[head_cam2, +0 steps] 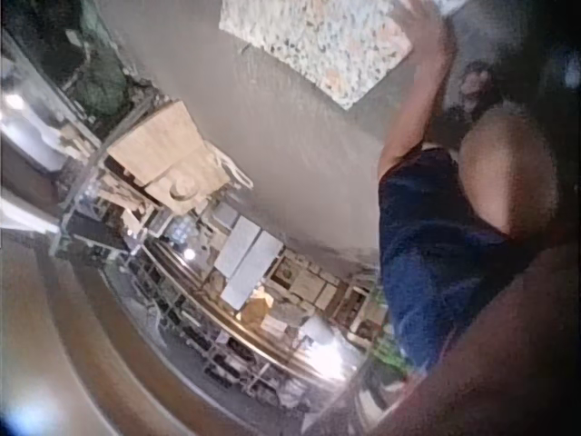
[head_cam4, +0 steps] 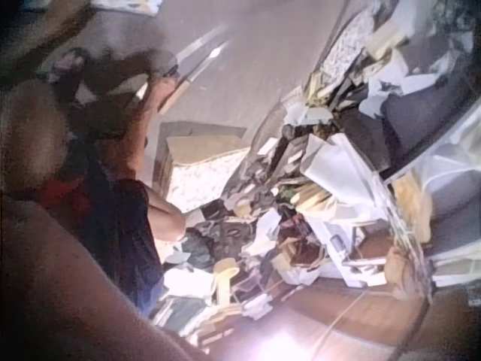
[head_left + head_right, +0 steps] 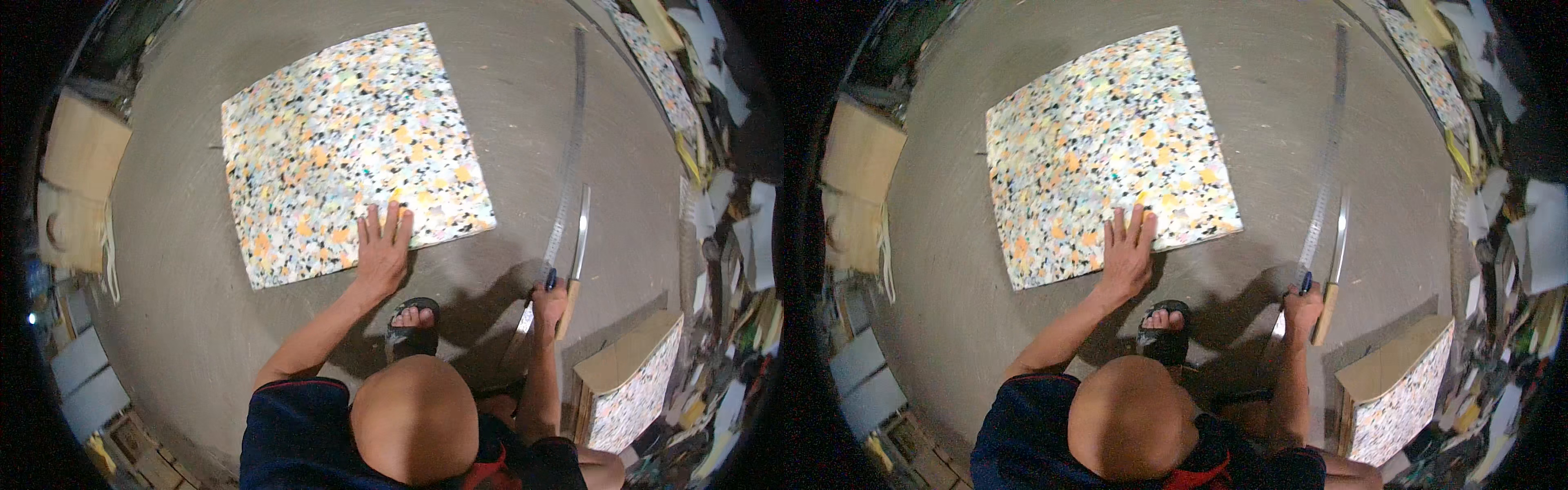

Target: The person measures and marks a speckled laminate sheet using a metal ruler and a blue pen, then cuts along the marked lines with a utility knife. The person repeats the measure-mark-cut cycle on multiple sections of the sheet.

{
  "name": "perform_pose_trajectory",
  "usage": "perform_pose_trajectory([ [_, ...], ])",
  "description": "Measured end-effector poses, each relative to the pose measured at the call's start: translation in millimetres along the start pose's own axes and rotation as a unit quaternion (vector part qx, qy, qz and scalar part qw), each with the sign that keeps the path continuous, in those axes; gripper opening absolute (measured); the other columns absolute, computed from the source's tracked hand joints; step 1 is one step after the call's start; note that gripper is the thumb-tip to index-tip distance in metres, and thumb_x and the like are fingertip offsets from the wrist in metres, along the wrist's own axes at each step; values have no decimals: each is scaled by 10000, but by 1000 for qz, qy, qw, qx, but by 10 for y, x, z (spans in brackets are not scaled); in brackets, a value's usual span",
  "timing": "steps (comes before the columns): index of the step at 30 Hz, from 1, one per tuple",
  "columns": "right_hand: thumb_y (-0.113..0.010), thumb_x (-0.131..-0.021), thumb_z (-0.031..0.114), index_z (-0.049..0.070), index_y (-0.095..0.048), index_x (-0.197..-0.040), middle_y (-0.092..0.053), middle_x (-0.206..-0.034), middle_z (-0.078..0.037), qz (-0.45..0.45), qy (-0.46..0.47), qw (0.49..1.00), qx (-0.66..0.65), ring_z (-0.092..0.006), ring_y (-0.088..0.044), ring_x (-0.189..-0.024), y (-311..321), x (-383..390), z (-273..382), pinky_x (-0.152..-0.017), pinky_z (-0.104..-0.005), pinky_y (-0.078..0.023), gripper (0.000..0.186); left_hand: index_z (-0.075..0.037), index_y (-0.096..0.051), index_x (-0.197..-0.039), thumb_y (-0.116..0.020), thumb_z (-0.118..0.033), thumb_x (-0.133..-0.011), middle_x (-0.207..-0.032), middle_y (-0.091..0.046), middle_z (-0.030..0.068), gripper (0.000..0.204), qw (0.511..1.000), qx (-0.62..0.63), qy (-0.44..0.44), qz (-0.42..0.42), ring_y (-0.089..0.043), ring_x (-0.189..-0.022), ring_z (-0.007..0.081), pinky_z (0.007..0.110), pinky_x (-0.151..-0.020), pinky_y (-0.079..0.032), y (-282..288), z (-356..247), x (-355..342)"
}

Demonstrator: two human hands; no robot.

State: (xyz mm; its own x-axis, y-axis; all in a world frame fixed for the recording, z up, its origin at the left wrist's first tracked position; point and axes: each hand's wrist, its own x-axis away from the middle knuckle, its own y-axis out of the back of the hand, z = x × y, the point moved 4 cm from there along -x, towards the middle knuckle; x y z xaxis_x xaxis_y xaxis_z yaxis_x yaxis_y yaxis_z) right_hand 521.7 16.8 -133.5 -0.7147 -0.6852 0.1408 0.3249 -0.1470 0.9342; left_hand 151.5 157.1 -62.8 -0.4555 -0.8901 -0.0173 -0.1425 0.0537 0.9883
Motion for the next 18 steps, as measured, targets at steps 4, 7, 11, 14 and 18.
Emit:
perform_pose_trajectory([
  [4,-766,-775,132,-25,-659,-987,-712,-851,-233,26,-34,994,-100,-385,-714,-799,-205,204,-288,-742,-467,-536,284,-21,-524,-1396,-692,-57,-809,-1500,-452,210,612,995,68,-19,-65,-416,-1348,518,675,-1093,-335,34,-24,167],
  [7,-749,-802,105,-26,-650,-968,-675,-782,-151,51,-2,994,-98,-291,-657,-710,-476,249,-529,-681,-433,-517,233,-53,-511,-1430,-715,-14,-771,-1527,-455,180,692,992,78,-34,-98,-397,-1402,481,668,-1107,-339,-41,3,330],
  [11,-726,-855,100,-1,-643,-948,-614,-722,-50,124,-80,949,-279,-204,-571,-616,-861,223,-711,-594,-393,-481,161,-84,-532,-1427,-723,1,-746,-1529,-473,143,712,988,96,-77,-98,-427,-1394,472,669,-1093,-368,-226,-5,397],
  [14,-754,-889,181,-17,-667,-1008,-660,-853,-56,85,-88,917,-380,-180,-578,-739,-754,270,-337,-693,-357,-480,247,-85,-561,-1398,-716,-30,-753,-1531,-476,119,666,980,132,-81,-129,-434,-1389,470,688,-1079,-374,-235,190,363],
  [18,-783,-889,223,-47,-669,-1026,-687,-922,-67,-10,-38,932,-360,-185,-583,-798,-127,380,860,-761,-342,-483,324,-69,-627,-1320,-677,-92,-804,-1523,-474,115,519,977,174,-102,-75,-419,-1384,481,719,-1077,-352,-274,565,319],
])
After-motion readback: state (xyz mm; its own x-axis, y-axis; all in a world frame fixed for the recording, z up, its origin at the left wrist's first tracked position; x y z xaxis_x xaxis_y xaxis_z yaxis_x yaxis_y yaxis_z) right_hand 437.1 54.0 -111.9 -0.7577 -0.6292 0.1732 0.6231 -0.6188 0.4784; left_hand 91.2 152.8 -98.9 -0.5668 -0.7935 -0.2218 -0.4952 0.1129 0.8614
